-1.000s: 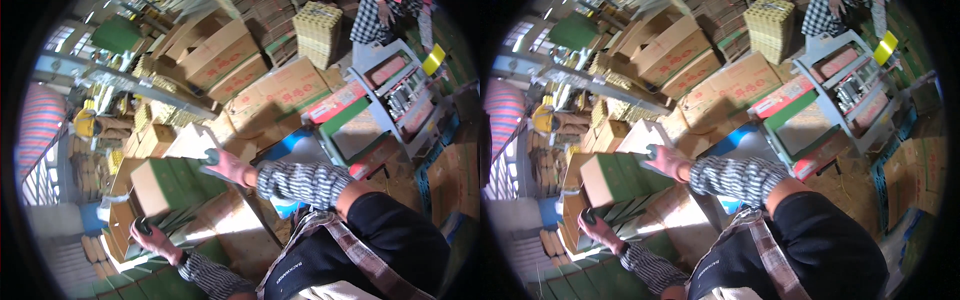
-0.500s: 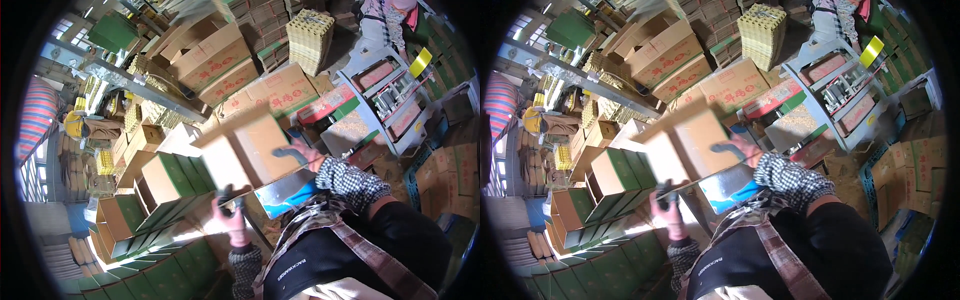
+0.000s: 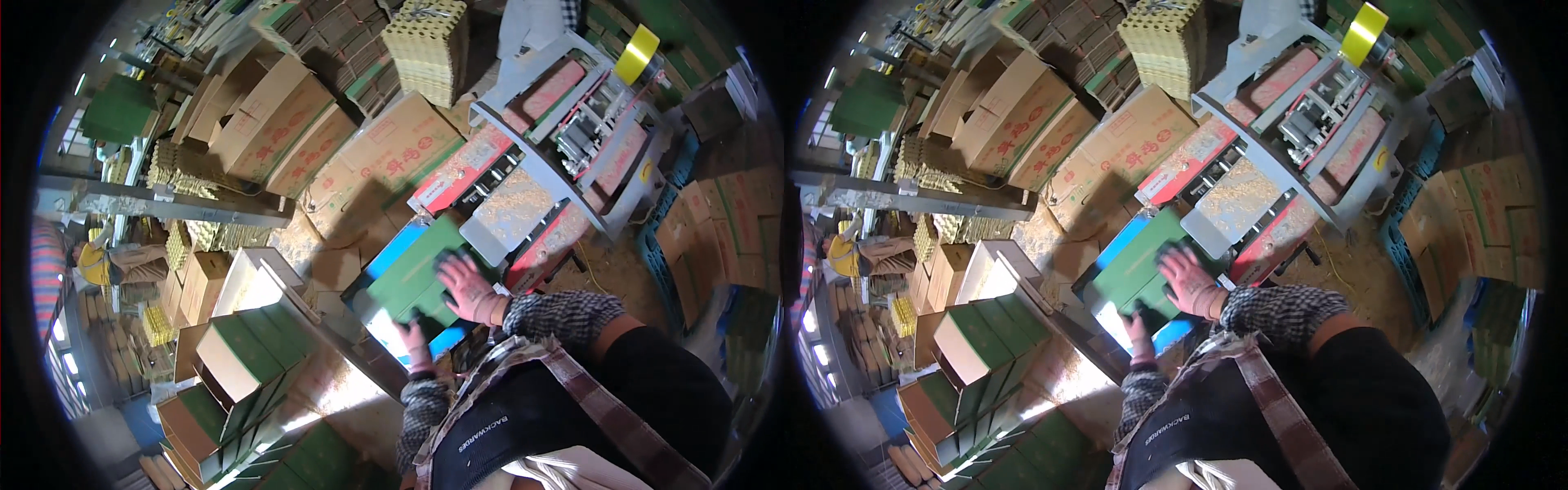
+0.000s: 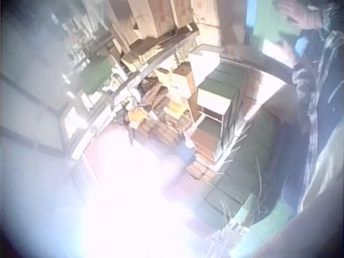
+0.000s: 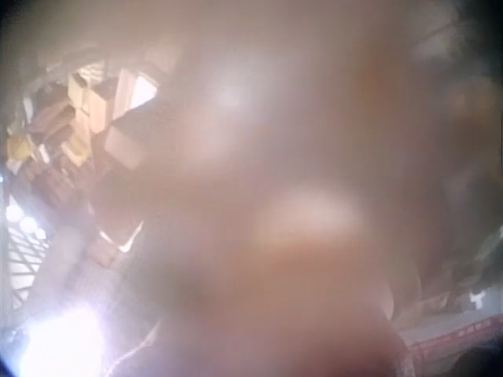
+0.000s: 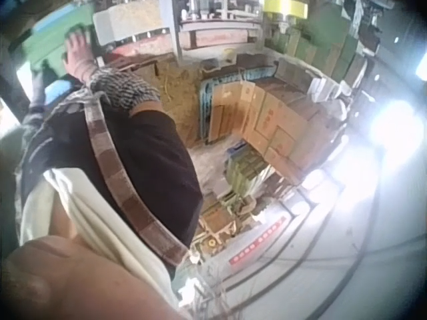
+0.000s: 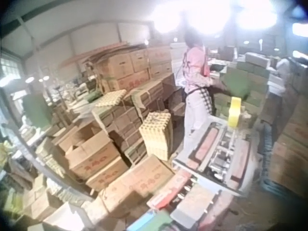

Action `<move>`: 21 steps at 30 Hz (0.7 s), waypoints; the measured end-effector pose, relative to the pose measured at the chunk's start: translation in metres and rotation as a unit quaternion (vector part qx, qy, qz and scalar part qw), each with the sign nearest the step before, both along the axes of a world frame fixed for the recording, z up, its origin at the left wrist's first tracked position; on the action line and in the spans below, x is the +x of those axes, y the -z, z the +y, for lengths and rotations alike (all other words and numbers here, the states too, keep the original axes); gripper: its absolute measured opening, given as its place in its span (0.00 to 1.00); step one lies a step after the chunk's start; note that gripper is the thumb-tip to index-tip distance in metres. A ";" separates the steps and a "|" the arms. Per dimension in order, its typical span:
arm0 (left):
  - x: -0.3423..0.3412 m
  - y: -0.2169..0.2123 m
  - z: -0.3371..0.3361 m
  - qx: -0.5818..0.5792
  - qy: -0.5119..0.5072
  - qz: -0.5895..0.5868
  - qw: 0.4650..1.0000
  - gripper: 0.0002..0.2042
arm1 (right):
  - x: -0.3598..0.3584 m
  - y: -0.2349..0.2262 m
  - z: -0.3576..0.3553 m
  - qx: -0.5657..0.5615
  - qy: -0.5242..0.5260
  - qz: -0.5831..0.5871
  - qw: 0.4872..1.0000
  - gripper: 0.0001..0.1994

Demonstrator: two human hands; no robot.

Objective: The person retrieves flattened cardboard boxes, folds them into boxes by hand, and stacks the assembled boxes.

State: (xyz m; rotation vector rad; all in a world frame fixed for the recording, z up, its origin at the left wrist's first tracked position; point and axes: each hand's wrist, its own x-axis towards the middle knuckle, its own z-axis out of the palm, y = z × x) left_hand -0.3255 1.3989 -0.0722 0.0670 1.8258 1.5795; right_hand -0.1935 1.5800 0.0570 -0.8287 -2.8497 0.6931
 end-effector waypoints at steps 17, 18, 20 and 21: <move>-0.193 -0.365 -0.092 -0.425 -0.080 0.735 0.522 0.12 | -0.290 -0.095 -0.098 -0.517 0.080 0.193 0.830 0.33; -0.161 -0.378 -0.069 -0.440 -0.045 0.745 0.500 0.12 | -0.295 -0.100 -0.099 -0.578 -0.050 0.215 0.786 0.32; -0.111 -0.379 -0.045 -0.393 0.013 0.803 0.449 0.12 | -0.266 -0.133 -0.103 -0.553 -0.201 0.409 0.698 0.26; -0.085 -0.388 -0.033 -0.306 -0.013 0.825 0.475 0.12 | -0.238 -0.149 -0.083 -0.702 -0.145 0.344 0.606 0.25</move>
